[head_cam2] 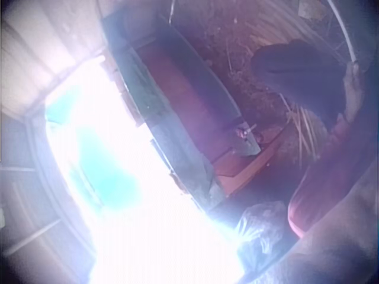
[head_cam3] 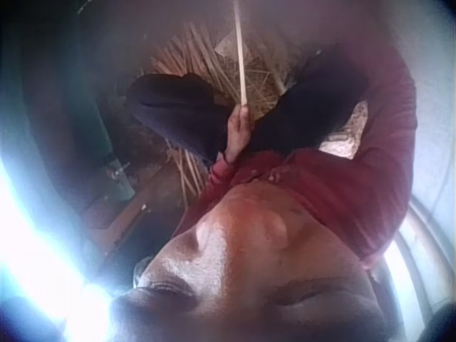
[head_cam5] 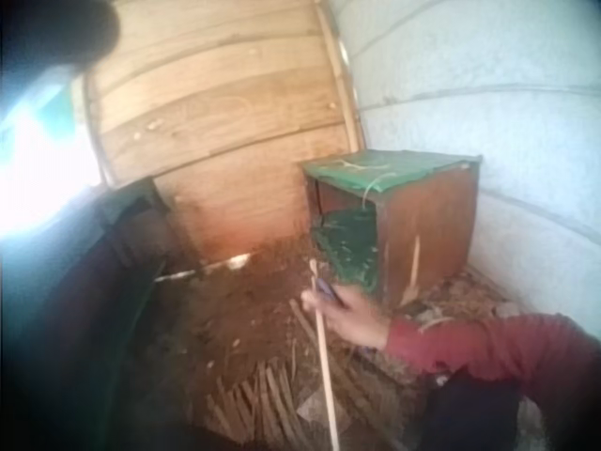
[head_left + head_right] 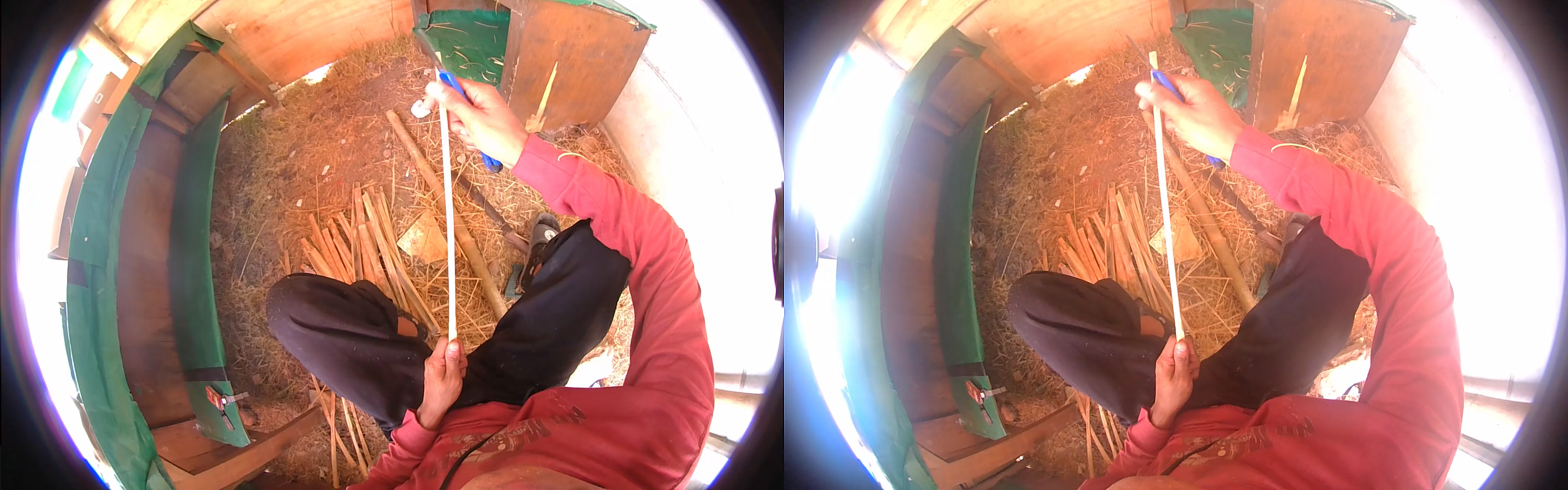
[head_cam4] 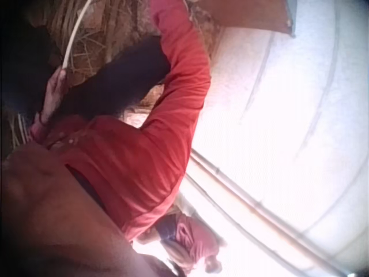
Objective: The person sits on the ground and uses a knife to shave a long, thin stick. They hold the stick vertically with one hand and scrape the surface with the knife in the other hand, creating wood shavings.
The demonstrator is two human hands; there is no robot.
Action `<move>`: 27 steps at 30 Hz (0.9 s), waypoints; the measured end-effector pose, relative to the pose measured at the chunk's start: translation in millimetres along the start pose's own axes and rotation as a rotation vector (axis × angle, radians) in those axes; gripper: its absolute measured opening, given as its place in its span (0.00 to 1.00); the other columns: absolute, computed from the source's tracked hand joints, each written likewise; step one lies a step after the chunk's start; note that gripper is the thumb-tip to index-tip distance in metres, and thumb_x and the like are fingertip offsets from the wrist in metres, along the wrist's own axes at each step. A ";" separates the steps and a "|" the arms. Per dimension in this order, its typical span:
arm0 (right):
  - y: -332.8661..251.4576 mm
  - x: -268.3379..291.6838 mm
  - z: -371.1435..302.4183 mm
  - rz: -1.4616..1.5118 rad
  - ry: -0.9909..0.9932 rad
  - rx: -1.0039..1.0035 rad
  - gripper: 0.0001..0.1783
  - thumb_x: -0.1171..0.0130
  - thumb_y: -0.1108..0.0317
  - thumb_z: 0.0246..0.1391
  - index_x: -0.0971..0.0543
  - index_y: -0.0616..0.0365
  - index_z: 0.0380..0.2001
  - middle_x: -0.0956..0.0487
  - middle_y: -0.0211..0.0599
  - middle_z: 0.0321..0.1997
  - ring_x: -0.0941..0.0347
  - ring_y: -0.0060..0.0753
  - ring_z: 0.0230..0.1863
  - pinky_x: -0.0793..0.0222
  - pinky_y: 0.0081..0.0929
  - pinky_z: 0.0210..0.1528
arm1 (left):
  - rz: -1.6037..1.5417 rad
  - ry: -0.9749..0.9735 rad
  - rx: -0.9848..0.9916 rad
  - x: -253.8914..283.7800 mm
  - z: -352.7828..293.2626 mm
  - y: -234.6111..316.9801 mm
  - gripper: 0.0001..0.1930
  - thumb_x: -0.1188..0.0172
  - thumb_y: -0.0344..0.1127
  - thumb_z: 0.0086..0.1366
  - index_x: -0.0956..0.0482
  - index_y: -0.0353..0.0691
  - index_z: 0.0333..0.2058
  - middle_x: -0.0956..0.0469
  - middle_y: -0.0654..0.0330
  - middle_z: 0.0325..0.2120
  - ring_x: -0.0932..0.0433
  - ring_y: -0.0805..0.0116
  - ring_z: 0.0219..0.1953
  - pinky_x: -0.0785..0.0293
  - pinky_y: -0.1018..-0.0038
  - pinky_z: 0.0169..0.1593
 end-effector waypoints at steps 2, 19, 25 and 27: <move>7.6 5.6 5.1 -0.257 0.097 0.138 0.21 0.44 0.53 0.59 0.26 0.58 0.22 0.33 0.24 0.15 0.41 0.21 0.16 0.43 0.29 0.22 | 0.062 0.015 -0.005 -0.6 1.7 1.0 0.19 0.59 0.48 0.73 0.37 0.42 0.26 0.45 0.72 0.15 0.46 0.83 0.16 0.49 0.83 0.19; 4.4 -40.0 -28.4 -0.679 -0.369 0.189 0.16 0.40 0.55 0.57 0.22 0.59 0.32 0.29 0.36 0.17 0.33 0.25 0.19 0.38 0.28 0.24 | -0.314 -0.024 0.012 5.3 10.6 28.1 0.18 0.60 0.46 0.74 0.31 0.40 0.31 0.44 0.72 0.14 0.50 0.84 0.14 0.54 0.83 0.17; -7.4 -74.4 -75.6 -0.724 -0.669 0.328 0.24 0.46 0.44 0.57 0.28 0.56 0.28 0.33 0.41 0.10 0.32 0.44 0.11 0.41 0.39 0.15 | -0.453 0.035 -0.014 9.2 22.4 62.9 0.19 0.63 0.48 0.74 0.31 0.38 0.37 0.44 0.70 0.14 0.51 0.82 0.13 0.54 0.82 0.17; -7.3 -82.5 -92.7 -0.815 -0.729 0.420 0.22 0.46 0.45 0.58 0.28 0.56 0.29 0.33 0.41 0.10 0.33 0.48 0.11 0.41 0.42 0.15 | -0.614 -0.010 0.023 10.0 23.4 74.3 0.20 0.64 0.52 0.74 0.33 0.43 0.31 0.46 0.69 0.12 0.53 0.82 0.11 0.55 0.81 0.16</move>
Point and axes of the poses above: each hand's wrist, its own z-axis towards the middle knuckle, its own x-axis out of the back of the hand, y = z × x, the point moved 3 cm from there along z, towards the middle knuckle
